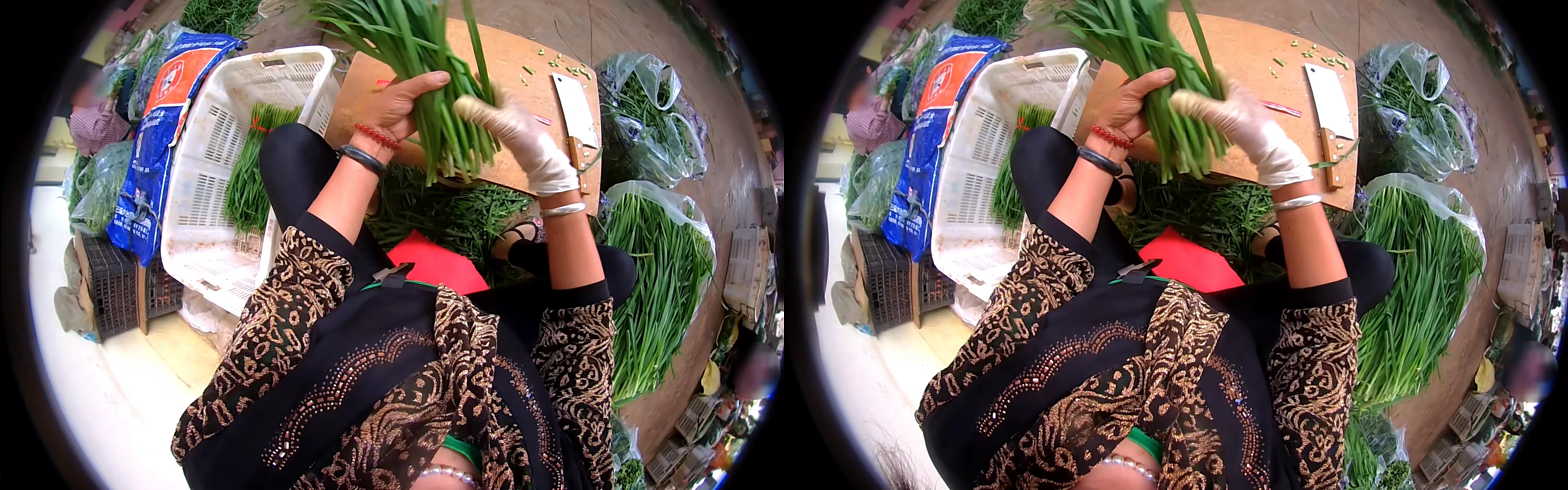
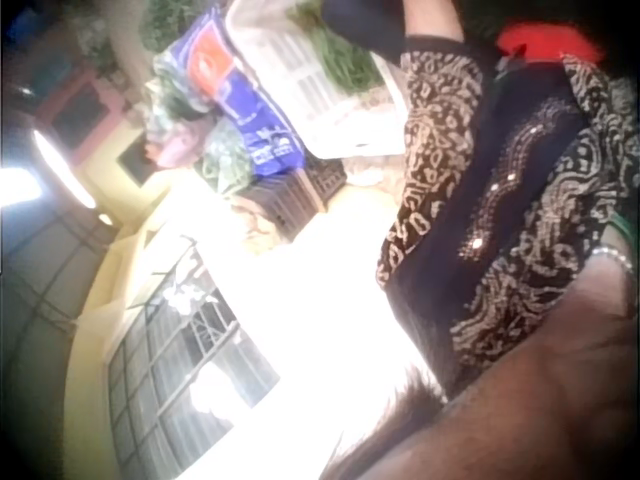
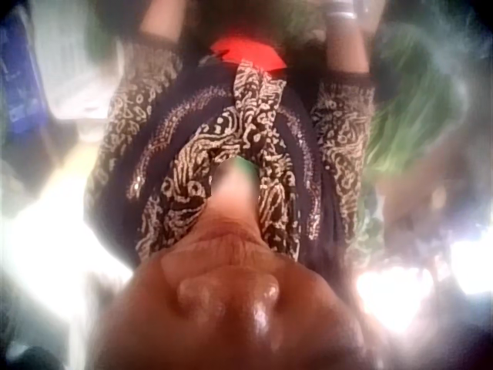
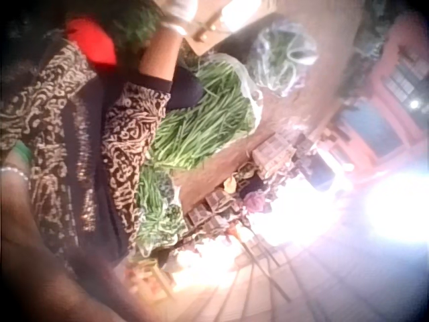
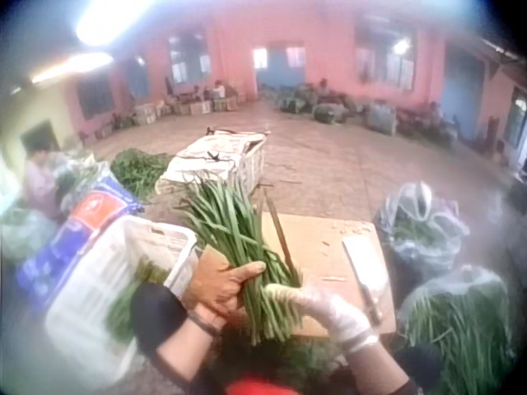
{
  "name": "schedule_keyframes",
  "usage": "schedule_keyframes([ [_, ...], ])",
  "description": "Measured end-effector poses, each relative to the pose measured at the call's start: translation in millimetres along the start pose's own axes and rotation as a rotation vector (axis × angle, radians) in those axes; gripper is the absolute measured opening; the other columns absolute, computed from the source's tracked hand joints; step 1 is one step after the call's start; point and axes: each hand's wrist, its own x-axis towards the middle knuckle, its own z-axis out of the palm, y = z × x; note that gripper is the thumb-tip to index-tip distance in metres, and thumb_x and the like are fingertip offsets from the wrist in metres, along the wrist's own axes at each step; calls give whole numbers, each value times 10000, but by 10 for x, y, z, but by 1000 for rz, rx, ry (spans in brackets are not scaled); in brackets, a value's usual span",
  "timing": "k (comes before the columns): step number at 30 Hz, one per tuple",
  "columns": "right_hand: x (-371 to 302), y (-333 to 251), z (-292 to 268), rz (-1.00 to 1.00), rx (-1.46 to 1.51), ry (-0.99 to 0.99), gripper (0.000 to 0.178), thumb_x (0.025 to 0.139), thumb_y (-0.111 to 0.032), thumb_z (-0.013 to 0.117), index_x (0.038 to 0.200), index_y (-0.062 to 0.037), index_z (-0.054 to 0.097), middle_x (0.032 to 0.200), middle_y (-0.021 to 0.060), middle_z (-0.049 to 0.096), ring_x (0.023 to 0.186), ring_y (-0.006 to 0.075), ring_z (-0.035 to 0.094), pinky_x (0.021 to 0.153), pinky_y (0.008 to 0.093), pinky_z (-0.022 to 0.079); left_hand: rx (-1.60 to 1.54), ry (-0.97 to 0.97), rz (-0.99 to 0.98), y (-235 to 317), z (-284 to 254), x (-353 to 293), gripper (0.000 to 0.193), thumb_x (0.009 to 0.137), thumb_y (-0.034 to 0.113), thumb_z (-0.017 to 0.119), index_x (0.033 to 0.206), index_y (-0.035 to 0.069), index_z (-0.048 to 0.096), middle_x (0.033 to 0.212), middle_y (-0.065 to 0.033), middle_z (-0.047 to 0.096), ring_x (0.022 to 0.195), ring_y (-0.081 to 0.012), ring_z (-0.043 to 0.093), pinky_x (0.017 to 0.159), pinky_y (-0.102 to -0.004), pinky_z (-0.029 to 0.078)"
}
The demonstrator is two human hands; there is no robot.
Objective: The person gathers green onions, trims the ends with a knife, aligns the stalks, and ties them into bundles using red rubber bands. Bundled onions are placed into a white basket.
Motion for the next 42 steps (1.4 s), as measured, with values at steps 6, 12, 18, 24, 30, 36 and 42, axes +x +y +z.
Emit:
schedule_keyframes([
  [6,-40,413,81,-46,-169,179,672,715,-335,875,1222,-9,578,1029,81,671,903,172,641,777,307,532,8,15,-106,-43,422,154,329,897,147,719,1180,12,617,1102,-60,676,953,-158,671,846,-310,575],
  [12,-243,393,-96,58,380,237,341,869,-206,715,1122,11,644,955,94,699,826,176,681,715,295,567,183,-158,2,36,648,169,411,939,318,672,1160,-23,612,1046,-52,658,1026,-128,603,915,-300,491],
  [18,-346,482,-269,31,749,309,291,868,-149,697,1098,19,635,919,128,706,797,227,692,694,349,596,747,106,188,-496,235,-315,449,1045,375,453,1241,-15,557,1165,-93,627,1108,-162,577,1013,-311,429],
  [24,-444,489,-438,-6,799,287,430,894,-212,701,1225,40,595,953,120,707,826,214,704,723,326,614,585,-80,-406,-449,510,-654,527,1041,441,429,1251,-31,535,873,-14,606,625,-62,510,561,-207,412],
  [30,-460,510,-512,-192,1092,182,550,917,-185,685,1362,36,450,1273,163,577,963,190,632,834,338,597,563,-83,-279,-578,610,-850,366,1010,307,532,1218,6,553,680,83,410,529,-24,365,482,-187,296],
  [36,-562,364,-727,-245,1274,23,589,919,-107,657,1434,-63,377,1317,221,506,982,220,590,884,391,549,1505,-854,-437,-612,417,-1278,272,875,220,704,1057,25,655,999,-105,682,854,-191,683,771,-320,537],
  [42,-607,446,-589,-213,1129,88,613,920,-214,678,1408,32,400,1304,180,564,966,192,634,865,351,574,753,-130,-110,-362,656,-479,627,922,172,646,1461,2,376,1020,-69,645,716,-101,603,642,-238,502],
])
